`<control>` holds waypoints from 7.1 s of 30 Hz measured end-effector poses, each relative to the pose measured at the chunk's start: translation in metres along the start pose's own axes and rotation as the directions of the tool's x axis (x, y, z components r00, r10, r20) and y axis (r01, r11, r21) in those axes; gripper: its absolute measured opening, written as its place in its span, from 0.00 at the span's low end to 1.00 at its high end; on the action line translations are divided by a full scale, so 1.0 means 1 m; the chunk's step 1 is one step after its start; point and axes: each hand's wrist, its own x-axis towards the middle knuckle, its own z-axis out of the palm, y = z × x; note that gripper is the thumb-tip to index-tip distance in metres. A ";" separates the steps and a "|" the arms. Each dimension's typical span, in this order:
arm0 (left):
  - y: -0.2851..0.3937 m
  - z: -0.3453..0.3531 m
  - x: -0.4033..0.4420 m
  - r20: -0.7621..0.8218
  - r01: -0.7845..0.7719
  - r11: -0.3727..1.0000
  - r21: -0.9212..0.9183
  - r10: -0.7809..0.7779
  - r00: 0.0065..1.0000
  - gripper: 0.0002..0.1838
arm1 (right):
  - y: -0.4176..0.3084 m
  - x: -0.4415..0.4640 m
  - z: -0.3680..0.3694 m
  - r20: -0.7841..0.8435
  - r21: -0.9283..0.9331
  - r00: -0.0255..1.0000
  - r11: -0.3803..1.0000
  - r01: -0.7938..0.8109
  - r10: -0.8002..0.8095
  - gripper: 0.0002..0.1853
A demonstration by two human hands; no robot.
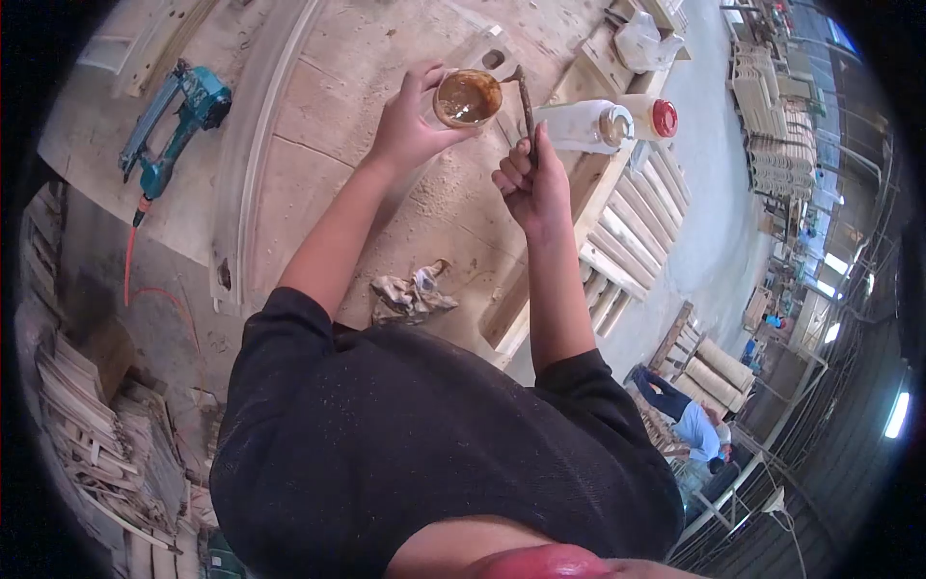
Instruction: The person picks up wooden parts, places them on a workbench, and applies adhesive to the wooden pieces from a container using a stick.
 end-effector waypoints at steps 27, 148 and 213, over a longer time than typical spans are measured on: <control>-0.018 0.009 -0.025 0.001 0.060 0.989 -0.132 -0.061 0.998 0.49 | -0.081 0.145 0.060 0.199 -0.779 0.934 -0.626 -0.032 -0.296 0.19; 0.100 -0.010 -0.273 0.216 0.465 0.871 -0.158 -0.429 0.877 0.16 | 0.137 -0.258 -0.100 0.594 -0.679 0.570 0.027 0.734 -0.568 0.32; -0.083 -0.089 -0.059 0.037 0.012 0.702 0.712 -0.054 0.998 0.24 | -0.207 0.418 -0.023 -0.190 -0.784 0.754 -0.365 -0.502 -0.629 0.23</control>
